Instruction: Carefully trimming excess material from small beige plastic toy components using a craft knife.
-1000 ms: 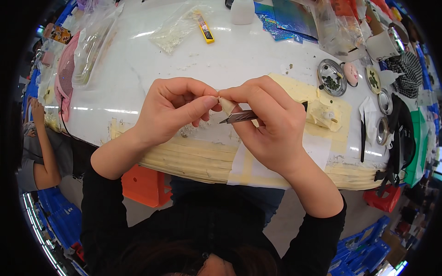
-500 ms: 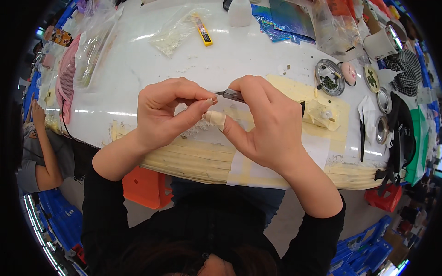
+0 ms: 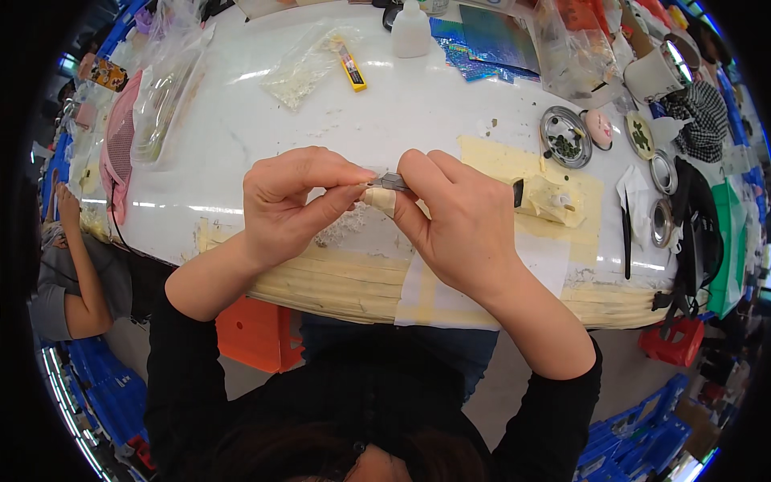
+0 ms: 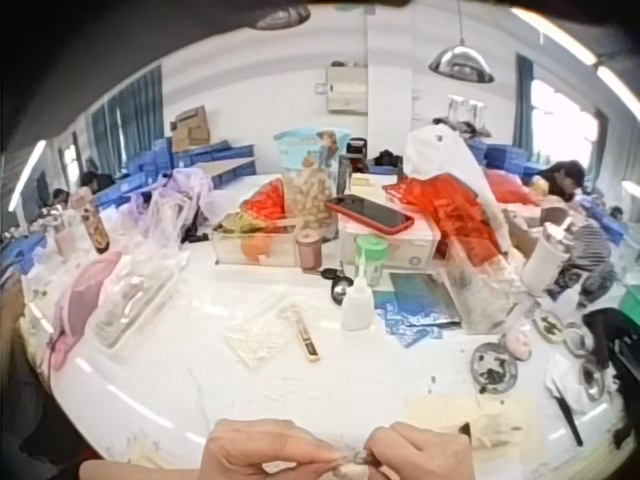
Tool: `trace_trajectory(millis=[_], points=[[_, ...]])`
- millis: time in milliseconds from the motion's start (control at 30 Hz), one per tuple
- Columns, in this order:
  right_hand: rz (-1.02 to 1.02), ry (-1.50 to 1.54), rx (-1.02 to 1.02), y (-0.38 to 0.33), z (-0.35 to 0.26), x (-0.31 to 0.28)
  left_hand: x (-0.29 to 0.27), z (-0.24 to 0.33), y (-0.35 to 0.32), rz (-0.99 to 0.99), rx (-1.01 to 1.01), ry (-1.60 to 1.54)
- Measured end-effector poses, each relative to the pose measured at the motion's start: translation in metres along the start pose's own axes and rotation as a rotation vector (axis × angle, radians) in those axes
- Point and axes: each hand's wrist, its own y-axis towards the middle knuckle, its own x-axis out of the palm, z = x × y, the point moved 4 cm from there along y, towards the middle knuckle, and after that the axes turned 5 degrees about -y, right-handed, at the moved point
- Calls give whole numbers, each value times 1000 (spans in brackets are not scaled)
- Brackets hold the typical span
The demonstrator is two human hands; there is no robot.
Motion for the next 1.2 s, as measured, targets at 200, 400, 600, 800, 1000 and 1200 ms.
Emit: trace_trajectory(millis=[200, 400, 600, 800, 1000, 1200], points=[[-5, 15, -7, -1, 1, 1, 0, 0, 0, 6, 19, 9], [10, 6, -26, -1, 0, 1, 0, 2, -1, 12, 52, 72], [15, 8, -54, -1, -1, 0, 0, 7, 0, 7, 102, 148], [29, -16, -83, -1, -2, -2, 1, 8, 0, 4, 107, 144], [25, -31, -97, -1, -3, -2, 1, 6, -2, 13, 92, 137], [57, -65, -112, -2, -2, -1, 2, 7, -2, 18, 79, 109]])
